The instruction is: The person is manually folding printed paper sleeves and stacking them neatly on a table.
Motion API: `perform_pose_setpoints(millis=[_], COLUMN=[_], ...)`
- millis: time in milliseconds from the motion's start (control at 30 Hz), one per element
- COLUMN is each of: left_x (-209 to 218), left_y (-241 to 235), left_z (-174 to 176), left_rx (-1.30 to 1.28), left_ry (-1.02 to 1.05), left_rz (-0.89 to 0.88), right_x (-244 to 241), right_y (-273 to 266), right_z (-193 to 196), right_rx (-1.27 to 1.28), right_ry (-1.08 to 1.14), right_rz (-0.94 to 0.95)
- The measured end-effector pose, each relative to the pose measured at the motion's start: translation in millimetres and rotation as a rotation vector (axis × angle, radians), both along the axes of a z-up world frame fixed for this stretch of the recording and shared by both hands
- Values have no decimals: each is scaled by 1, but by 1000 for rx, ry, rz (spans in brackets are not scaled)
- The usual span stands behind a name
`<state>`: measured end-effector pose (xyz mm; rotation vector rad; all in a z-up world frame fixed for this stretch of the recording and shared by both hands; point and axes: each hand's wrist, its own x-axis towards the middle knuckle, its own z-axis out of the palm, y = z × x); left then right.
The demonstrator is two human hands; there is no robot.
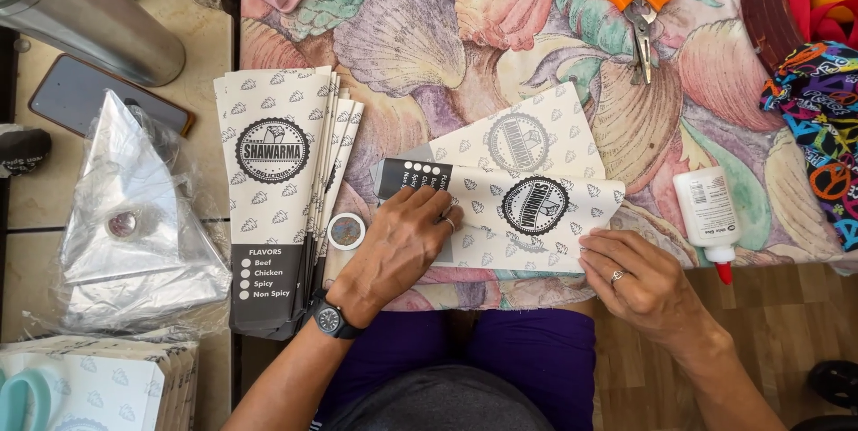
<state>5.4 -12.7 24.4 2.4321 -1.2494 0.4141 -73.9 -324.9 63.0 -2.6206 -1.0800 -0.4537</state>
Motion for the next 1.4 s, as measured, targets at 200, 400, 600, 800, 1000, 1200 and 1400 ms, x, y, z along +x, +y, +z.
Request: perform_pose_setpoints(millis=[200, 400, 600, 800, 1000, 1200, 1400], left_x=[-7, -38, -56, -56, -54, -52, -52], left_y=[-8, -29, -40, -32, -32, -30, -30], left_z=[-5, -10, -3, -15, -20, -20, -22], left_rx=[-108, 283, 242, 306, 262, 178, 110], left_ry=[-69, -2, 60, -61, -17, 43, 82], left_rz=[16, 212, 242, 248, 239, 196, 186], right_x=[-5, -21, -18, 42, 88, 92, 101], right_y=[9, -4, 8, 79, 227, 178, 96], right_z=[-5, -36, -17, 29, 3, -11, -16], right_rx=[29, -49, -100, -88, -60, 282, 198], right_ry=[-62, -11, 92, 139, 236, 305, 324], right_rz=[-89, -208, -297, -156, 328, 226, 68])
